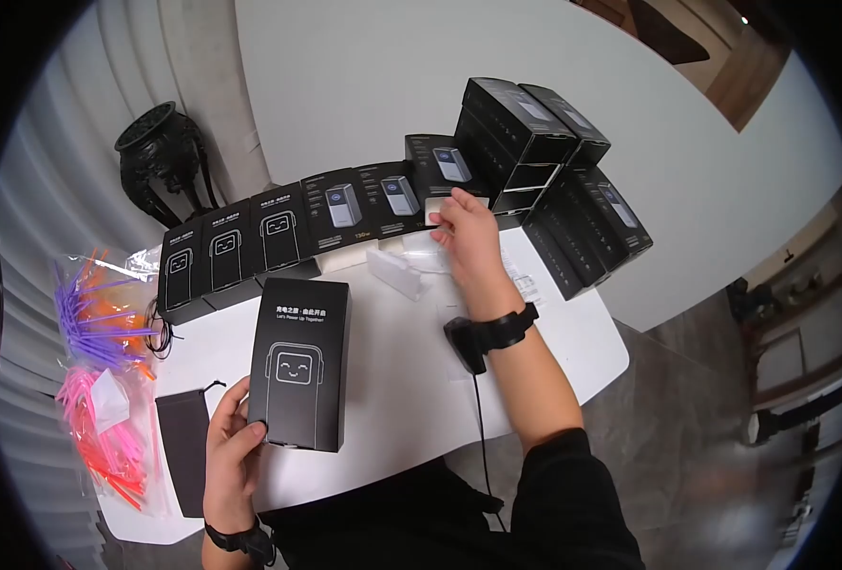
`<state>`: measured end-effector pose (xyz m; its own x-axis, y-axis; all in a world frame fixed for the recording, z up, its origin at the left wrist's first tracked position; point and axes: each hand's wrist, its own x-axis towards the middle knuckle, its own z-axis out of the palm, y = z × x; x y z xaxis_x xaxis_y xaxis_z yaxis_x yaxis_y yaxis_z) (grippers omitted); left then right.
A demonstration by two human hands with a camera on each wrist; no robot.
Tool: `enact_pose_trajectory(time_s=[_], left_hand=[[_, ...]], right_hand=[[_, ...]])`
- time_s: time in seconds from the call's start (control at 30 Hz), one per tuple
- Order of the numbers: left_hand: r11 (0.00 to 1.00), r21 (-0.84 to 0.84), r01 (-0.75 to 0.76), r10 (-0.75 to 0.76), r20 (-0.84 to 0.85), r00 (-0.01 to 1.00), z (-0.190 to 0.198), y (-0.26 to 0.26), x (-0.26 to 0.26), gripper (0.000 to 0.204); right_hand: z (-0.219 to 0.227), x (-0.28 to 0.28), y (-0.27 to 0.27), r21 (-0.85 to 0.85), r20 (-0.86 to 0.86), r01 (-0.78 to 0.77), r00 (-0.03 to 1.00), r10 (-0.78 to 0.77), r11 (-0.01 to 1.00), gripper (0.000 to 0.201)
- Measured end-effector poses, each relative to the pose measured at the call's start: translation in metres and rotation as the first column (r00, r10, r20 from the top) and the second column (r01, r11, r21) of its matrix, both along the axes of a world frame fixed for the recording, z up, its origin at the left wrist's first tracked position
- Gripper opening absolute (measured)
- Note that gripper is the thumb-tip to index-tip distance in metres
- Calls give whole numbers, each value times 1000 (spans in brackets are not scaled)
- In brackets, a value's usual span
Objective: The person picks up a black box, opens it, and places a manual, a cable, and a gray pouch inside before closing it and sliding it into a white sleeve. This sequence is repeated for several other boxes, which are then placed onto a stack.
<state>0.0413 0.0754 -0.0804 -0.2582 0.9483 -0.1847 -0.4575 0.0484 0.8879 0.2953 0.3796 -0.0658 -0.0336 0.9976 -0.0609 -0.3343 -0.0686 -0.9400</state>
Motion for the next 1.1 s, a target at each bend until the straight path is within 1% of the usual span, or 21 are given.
enact_pose_trajectory(time_s=[0.03,0.07,0.17,0.2,0.3,0.33,0.37,0.43,0.47,0.5,0.57,0.63,0.67,0.77,0.8,0.87,0.9,0.93,1.0,1.1], left_hand=[[1000,4,0,0,-6,1000,0,-1,1,66],[1000,-4,-4,4,-4,1000,0,-2,1,66],[1000,-20,-11,11,0,1000,-1,-4,-1,66],[1000,-24,-10,10,-2,1000,-2,-4,-2,66],[1000,-28,-10,10,5,1000,-1,-6,-2,66],[1000,-28,-11,11,11,1000,-1,-7,-2,66],[1000,-26,-8,9,16,1000,-1,-8,-2,65],[1000,-19,4,-4,30,1000,-1,-9,0,65],[1000,-22,5,-4,32,999,-3,-10,1,65],[1000,-23,5,-4,31,1000,-7,-10,2,64],[999,-19,26,-25,52,998,-10,-13,2,64],[998,-2,67,-66,98,993,-11,-15,3,64],[999,-17,30,-29,42,999,-8,-15,8,65],[999,-4,48,-48,19,999,-9,-17,12,65],[999,0,52,-52,12,999,-7,-17,12,65],[998,4,62,-62,-2,998,-3,-19,13,66],[997,36,66,-66,-2,998,0,-20,12,66],[995,66,69,-69,-1,998,4,-20,12,66],[990,122,64,-62,-18,998,10,-20,12,66],[980,194,46,-32,-75,997,17,-20,11,67]], right_hand=[[1,-4,-8,6,-20,-20,1000,20,1000,56],[3,-9,-16,11,-3,-46,999,46,999,54],[9,-15,-34,-35,7,-200,980,201,979,56],[15,-18,-41,-51,54,-181,981,184,982,44],[22,6,-36,10,294,-193,938,182,981,27],[12,13,-27,187,320,-62,947,-1,980,16],[3,19,-14,233,384,11,918,-103,972,17],[-9,32,11,343,489,149,815,-312,927,19],[-13,36,21,258,611,126,747,-262,958,26],[-17,39,30,74,627,114,767,-135,991,37],[-13,32,24,-67,564,74,826,-23,995,47],[-14,26,25,-103,499,22,866,33,994,47],[-15,25,27,-120,466,-5,882,61,993,47],[-13,24,29,-157,414,-148,888,201,976,48],[-11,25,27,-138,419,-124,892,171,983,46],[-1,23,19,-118,352,-116,924,151,986,43],[5,21,14,-110,318,-114,937,144,987,41],[15,16,1,-93,214,-168,959,184,981,40],[32,4,-35,-46,2,-271,963,271,962,38],[28,-7,-74,-38,-142,-378,918,370,925,40]])
